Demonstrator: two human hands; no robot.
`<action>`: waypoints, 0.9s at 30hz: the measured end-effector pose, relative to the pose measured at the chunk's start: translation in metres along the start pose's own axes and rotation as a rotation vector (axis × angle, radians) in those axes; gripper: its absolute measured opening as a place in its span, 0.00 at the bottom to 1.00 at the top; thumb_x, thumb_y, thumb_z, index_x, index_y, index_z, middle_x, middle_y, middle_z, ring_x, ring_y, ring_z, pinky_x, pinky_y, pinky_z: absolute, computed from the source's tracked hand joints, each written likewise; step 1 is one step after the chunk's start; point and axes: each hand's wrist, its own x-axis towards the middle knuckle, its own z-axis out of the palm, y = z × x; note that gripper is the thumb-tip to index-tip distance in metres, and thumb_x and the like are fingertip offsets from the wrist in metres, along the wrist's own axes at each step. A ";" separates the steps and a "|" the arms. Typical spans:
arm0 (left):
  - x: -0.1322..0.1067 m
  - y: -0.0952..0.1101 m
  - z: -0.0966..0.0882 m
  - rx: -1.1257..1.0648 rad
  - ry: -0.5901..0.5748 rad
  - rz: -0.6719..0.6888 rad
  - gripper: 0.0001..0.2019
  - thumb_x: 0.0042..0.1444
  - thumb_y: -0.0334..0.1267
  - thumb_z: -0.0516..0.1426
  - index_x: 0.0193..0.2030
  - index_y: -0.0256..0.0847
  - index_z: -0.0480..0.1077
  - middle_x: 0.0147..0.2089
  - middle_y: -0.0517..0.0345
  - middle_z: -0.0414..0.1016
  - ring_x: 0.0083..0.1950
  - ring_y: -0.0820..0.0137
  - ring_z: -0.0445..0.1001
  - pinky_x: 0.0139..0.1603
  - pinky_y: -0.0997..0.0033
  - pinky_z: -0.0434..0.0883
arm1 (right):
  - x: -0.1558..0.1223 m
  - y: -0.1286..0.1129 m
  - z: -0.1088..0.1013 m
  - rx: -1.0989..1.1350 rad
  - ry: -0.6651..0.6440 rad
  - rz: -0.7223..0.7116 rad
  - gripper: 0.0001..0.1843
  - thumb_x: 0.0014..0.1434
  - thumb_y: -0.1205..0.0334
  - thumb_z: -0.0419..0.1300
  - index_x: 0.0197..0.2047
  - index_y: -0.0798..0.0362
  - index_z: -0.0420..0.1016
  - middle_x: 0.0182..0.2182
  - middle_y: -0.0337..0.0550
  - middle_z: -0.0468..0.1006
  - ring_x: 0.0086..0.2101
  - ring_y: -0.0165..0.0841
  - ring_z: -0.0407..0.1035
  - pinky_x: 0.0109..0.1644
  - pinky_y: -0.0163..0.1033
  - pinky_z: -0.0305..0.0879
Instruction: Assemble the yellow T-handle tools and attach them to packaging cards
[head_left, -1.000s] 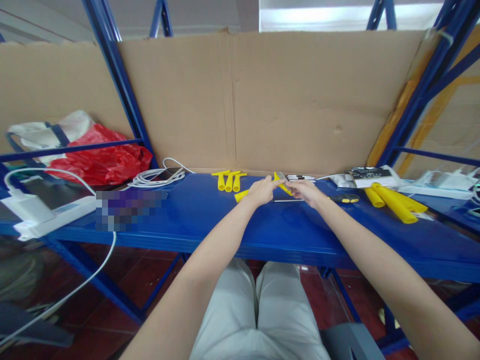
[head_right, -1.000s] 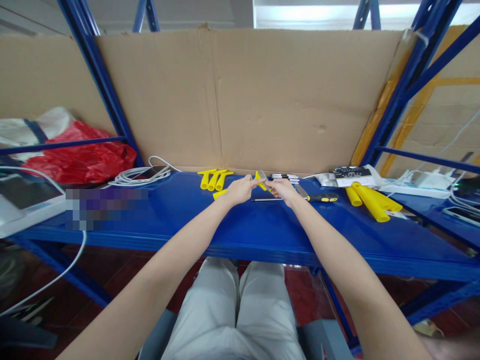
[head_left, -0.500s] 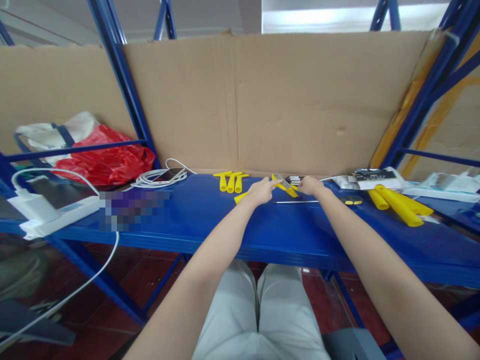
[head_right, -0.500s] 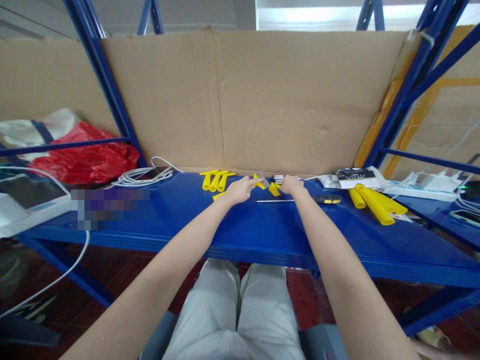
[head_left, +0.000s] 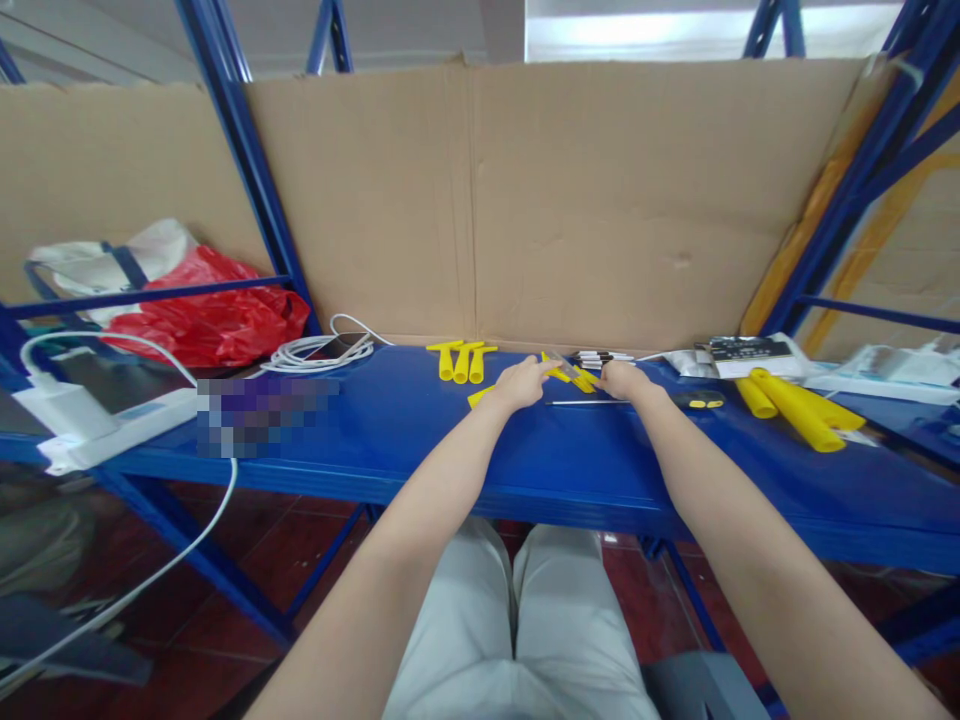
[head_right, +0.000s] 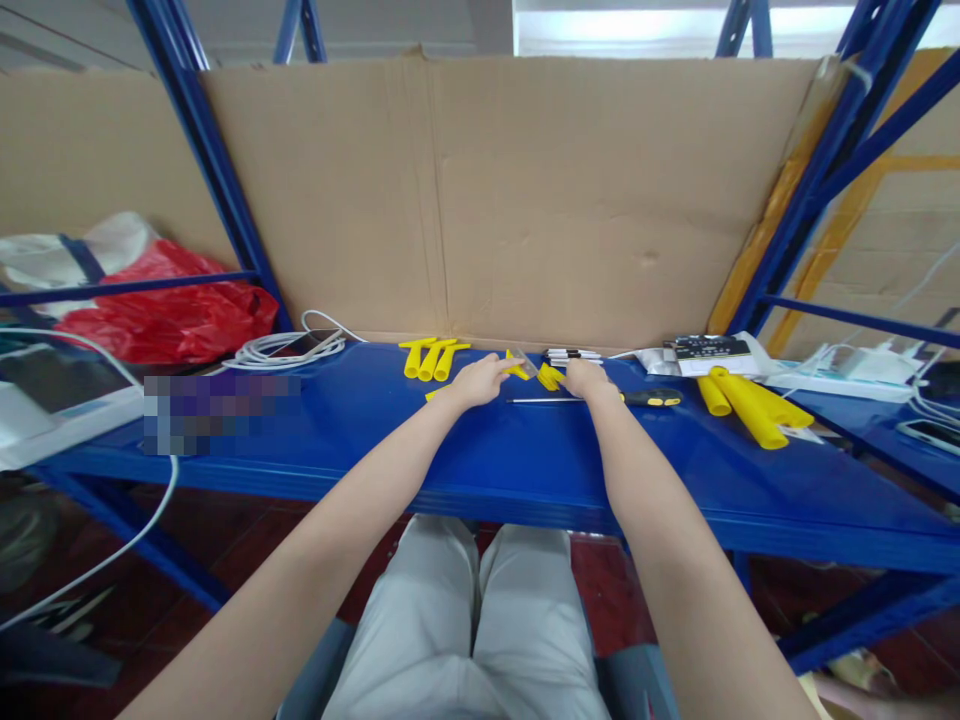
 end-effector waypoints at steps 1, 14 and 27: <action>0.000 0.000 0.000 0.001 0.001 -0.003 0.23 0.67 0.36 0.46 0.67 0.54 0.60 0.53 0.52 0.70 0.53 0.63 0.73 0.53 0.66 0.68 | -0.001 0.000 0.000 -0.015 0.003 -0.024 0.13 0.61 0.63 0.57 0.45 0.61 0.78 0.44 0.63 0.78 0.50 0.45 0.71 0.50 0.42 0.65; -0.001 0.003 -0.003 -0.009 0.019 0.015 0.22 0.66 0.36 0.47 0.65 0.55 0.62 0.53 0.52 0.71 0.53 0.63 0.73 0.54 0.65 0.68 | -0.008 0.004 -0.002 0.082 0.108 0.075 0.19 0.57 0.70 0.54 0.51 0.62 0.77 0.45 0.62 0.78 0.49 0.44 0.72 0.49 0.40 0.66; 0.002 -0.003 0.005 -0.026 0.035 0.058 0.22 0.65 0.37 0.48 0.66 0.53 0.61 0.54 0.52 0.73 0.53 0.61 0.73 0.53 0.63 0.68 | -0.003 0.007 -0.011 0.818 0.461 0.216 0.12 0.63 0.62 0.52 0.43 0.59 0.73 0.33 0.54 0.79 0.31 0.37 0.76 0.37 0.36 0.68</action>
